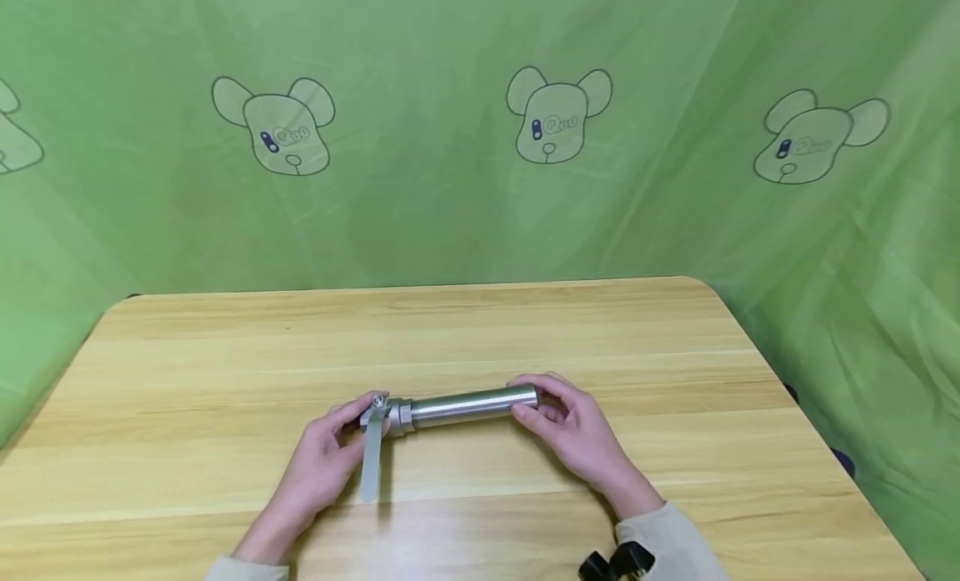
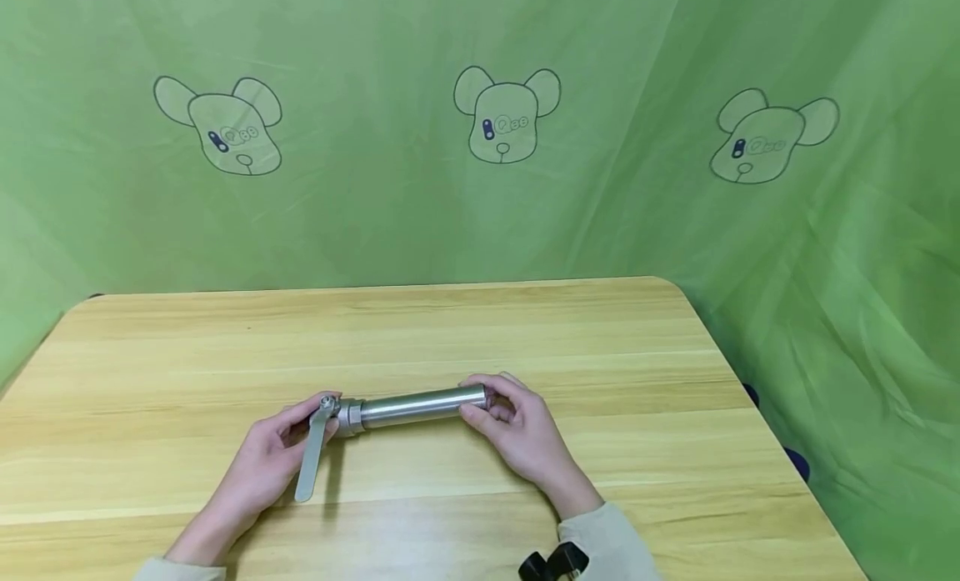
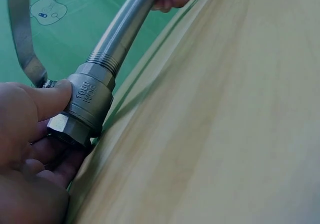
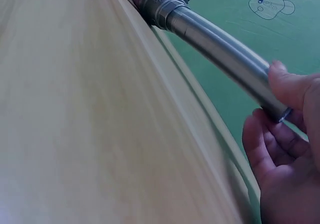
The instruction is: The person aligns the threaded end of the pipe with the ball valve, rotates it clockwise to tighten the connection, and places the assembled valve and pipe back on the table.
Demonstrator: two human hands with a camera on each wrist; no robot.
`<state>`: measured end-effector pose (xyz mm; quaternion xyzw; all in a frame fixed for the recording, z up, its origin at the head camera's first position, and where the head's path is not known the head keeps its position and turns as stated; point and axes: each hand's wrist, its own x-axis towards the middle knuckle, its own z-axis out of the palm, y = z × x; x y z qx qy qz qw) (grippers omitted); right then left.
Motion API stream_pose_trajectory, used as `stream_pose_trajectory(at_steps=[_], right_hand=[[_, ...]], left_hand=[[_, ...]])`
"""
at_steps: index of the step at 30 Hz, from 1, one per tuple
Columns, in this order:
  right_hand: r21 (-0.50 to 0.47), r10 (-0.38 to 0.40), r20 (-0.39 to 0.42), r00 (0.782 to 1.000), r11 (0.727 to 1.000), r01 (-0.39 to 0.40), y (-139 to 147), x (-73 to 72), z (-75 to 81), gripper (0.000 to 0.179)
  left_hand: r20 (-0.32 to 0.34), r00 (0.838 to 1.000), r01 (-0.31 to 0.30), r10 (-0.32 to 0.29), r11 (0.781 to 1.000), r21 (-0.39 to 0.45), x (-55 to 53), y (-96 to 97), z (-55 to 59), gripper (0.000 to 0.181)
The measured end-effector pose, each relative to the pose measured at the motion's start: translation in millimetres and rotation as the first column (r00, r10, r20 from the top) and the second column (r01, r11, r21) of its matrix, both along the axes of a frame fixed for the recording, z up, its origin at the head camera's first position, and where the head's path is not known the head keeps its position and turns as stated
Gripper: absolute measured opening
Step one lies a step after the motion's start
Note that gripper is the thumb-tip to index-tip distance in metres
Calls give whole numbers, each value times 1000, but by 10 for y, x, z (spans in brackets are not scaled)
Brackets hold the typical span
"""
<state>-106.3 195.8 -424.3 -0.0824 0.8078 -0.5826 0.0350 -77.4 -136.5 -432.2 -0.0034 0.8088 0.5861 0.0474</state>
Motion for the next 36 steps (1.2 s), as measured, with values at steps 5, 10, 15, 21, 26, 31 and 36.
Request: stream_pose_trajectory(at_steps=[5,10,15,21,26,31,36], right_hand=[[-97,62,-81,995,993,-69,47,-6,-10,42],[-82,39,-44,998,996,-43,64,-3,6,48],[-29,-9,57,998,1000,11,47,0,19,40],[20,-36,154,987,999,34,-13,-1,16,32],[88,-75,102,992,994,67,-37,3,9,32],[70,-68,106,992,996,61,-47,8,25,34],[103,-83,114,990,992,71,-65,13,42,36]], left_hand=[[11,1000,0,0,1000,0,17,5,24,54],[19,1000,3,-3,1000,-6,23,2,35,54],[26,1000,1,0,1000,-2,22,-3,32,55],[17,1000,5,-5,1000,-3,26,-2,30,52],[6,1000,5,-5,1000,-10,28,-1,27,51],[7,1000,24,-24,1000,-9,17,-3,24,59],[6,1000,24,-24,1000,-8,29,3,25,66]])
